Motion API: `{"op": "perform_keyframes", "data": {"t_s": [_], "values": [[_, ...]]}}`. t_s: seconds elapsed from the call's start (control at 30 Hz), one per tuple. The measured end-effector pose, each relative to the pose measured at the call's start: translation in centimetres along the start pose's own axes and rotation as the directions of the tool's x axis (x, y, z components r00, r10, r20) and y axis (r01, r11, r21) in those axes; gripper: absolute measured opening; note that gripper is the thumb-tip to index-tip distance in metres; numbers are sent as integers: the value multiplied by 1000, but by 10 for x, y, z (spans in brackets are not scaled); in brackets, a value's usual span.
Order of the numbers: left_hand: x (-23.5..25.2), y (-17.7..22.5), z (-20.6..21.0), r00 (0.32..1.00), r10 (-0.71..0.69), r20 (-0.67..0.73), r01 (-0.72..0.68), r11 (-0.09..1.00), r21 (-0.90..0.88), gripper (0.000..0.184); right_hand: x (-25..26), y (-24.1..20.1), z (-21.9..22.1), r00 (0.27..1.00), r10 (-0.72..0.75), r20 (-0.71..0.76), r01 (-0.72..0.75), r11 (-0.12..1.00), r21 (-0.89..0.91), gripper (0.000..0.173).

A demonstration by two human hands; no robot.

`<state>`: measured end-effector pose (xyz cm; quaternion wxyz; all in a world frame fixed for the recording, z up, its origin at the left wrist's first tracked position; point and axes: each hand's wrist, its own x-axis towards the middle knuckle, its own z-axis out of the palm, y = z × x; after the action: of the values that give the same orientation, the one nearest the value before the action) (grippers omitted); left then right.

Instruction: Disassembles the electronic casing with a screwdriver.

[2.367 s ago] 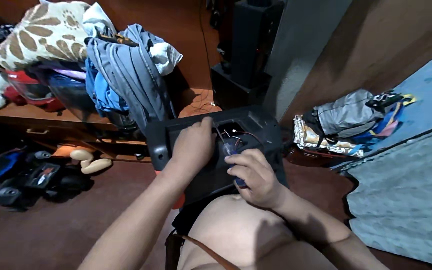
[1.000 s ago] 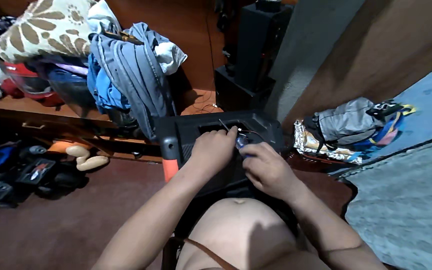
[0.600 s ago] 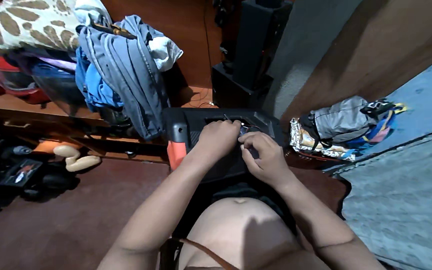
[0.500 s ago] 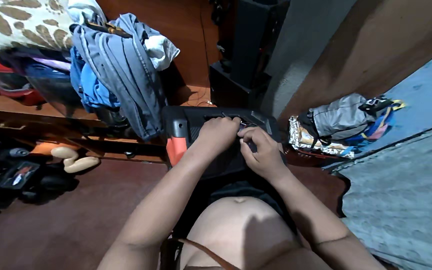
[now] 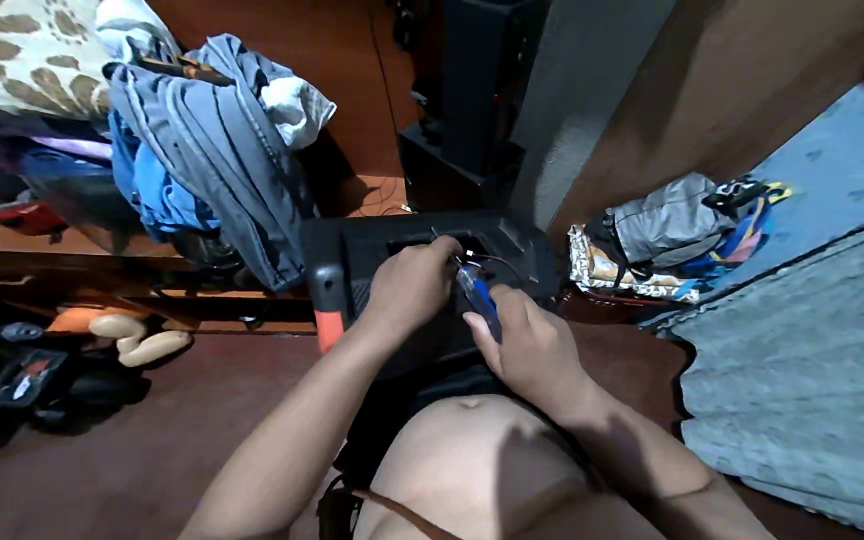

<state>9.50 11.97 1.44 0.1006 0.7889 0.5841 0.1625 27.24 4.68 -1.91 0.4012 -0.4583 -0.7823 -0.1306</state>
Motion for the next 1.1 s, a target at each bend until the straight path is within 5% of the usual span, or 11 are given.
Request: {"op": "perform_keyframes", "data": {"t_s": [0.23,0.37,0.47,0.63,0.77,0.87,0.93,1.0,1.1], "values": [[-38,21,-24,995,-100,-4,95,961,-261,47,5,-2,-56,989,-147,-6,147,989,29,27],[-52,31,-46,989,-26,147,77,931,-356,47,10,-4,-85,973,-223,-54,227,970,82,26],[-48,26,-50,951,202,234,-123,942,-313,46,9,-4,-89,965,-249,-77,257,960,113,26],[-17,-6,-43,877,456,151,-441,889,-120,35,8,0,-61,965,-252,-79,257,964,67,23],[-17,-7,-30,995,86,-51,-89,993,-80,53,22,3,-56,952,-305,13,303,951,64,19],[-13,-1,-42,973,-95,212,108,993,-51,83,33,1,-68,913,-402,68,400,915,49,18],[0,0,-57,914,-91,396,82,996,38,91,41,0,-76,884,-447,138,447,894,31,20],[24,-12,-66,899,5,438,-57,993,106,98,47,1,-79,858,-465,217,472,881,21,20],[59,-35,-56,902,161,401,-144,987,-71,72,58,6,-74,841,-466,275,476,879,32,15]]}}
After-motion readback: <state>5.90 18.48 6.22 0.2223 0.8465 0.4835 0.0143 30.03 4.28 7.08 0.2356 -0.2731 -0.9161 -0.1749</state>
